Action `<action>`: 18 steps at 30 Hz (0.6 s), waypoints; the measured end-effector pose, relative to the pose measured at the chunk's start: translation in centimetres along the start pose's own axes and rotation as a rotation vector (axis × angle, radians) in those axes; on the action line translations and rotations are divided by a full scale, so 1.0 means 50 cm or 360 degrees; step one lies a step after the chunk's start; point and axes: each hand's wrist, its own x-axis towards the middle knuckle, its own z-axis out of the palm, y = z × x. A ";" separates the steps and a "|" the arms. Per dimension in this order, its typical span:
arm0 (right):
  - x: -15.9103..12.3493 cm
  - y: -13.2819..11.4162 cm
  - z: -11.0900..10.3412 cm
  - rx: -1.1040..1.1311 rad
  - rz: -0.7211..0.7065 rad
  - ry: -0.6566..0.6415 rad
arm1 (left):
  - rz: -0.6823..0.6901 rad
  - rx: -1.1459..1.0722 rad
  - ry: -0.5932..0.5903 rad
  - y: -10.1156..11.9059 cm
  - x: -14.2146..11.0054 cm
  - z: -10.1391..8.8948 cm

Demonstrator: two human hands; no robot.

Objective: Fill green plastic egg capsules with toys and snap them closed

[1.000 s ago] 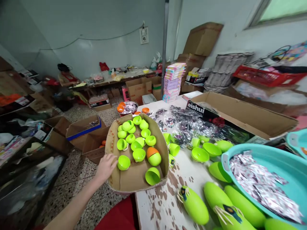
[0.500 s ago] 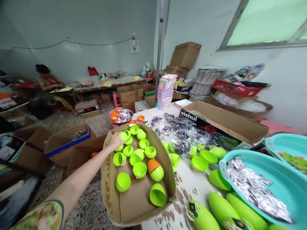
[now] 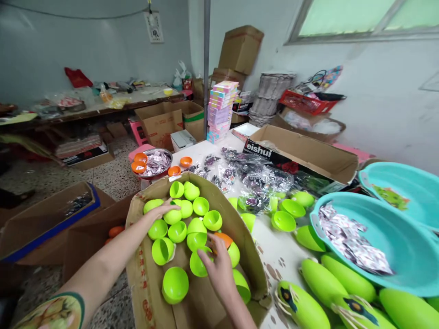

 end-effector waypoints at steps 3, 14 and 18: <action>0.125 0.003 0.088 0.0191 0.0166 0.0057 | -0.0009 -0.0177 -0.0244 -0.001 -0.011 0.006; 0.133 -0.076 0.105 0.0521 0.0377 -0.0050 | 0.0268 -0.0617 -0.0678 0.107 -0.195 0.020; -0.015 -0.093 -0.009 0.1061 0.0492 0.0115 | 0.0320 -0.0836 -0.0642 0.139 -0.316 0.056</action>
